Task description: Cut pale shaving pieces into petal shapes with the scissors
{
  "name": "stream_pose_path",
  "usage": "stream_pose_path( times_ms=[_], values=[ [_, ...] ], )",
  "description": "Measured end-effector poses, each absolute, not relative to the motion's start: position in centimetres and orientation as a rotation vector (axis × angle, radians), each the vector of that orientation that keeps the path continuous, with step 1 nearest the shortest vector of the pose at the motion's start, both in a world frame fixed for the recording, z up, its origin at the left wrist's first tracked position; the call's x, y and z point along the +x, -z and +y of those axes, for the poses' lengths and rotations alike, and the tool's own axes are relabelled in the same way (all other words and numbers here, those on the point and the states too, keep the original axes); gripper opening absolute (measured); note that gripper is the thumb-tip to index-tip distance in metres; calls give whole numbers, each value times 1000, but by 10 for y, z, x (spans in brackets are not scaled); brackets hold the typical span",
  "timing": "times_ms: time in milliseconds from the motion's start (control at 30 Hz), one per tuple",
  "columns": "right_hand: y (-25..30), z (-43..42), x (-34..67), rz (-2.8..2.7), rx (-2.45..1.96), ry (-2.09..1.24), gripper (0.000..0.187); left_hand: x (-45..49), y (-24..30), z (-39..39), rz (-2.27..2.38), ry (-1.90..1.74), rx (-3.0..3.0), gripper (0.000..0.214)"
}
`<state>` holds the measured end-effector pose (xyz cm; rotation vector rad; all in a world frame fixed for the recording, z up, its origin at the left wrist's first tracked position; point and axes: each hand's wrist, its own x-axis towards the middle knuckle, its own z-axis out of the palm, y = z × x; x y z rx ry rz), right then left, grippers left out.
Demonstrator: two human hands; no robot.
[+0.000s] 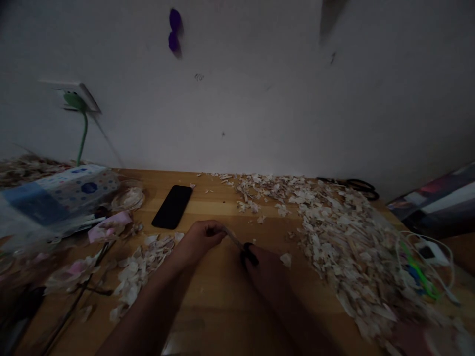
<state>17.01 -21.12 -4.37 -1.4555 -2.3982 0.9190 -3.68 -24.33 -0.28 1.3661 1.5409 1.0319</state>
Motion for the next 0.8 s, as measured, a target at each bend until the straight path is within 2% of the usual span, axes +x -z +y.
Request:
stream_pose_path(
  times_ms=[133, 300, 500, 567, 667, 800],
  values=[
    [49, -211, 173, -2134, -1466, -935, 25, -34, 10, -242, 1481, -1103, 1099, 20],
    [58, -211, 175, -1625, -1460, -1004, 32, -28, 13, -242, 1034, -1250, 361, 22],
    [43, -221, 169, -1862, -1207, -1183, 34, -37, -2, -245, 968, -1339, 162, 21],
    [40, -224, 163, -2012, -1115, -1221, 36, -43, -5, -255, 1022, -1420, 220, 14],
    [38, -220, 150, -2262, -940, -1147, 37, -57, -6, -285, 1294, -1484, 408, 24],
    [35, -204, 138, -2540, -705, -994, 31, -83, 0, -341, 1821, -1290, 880, 29]
  ],
)
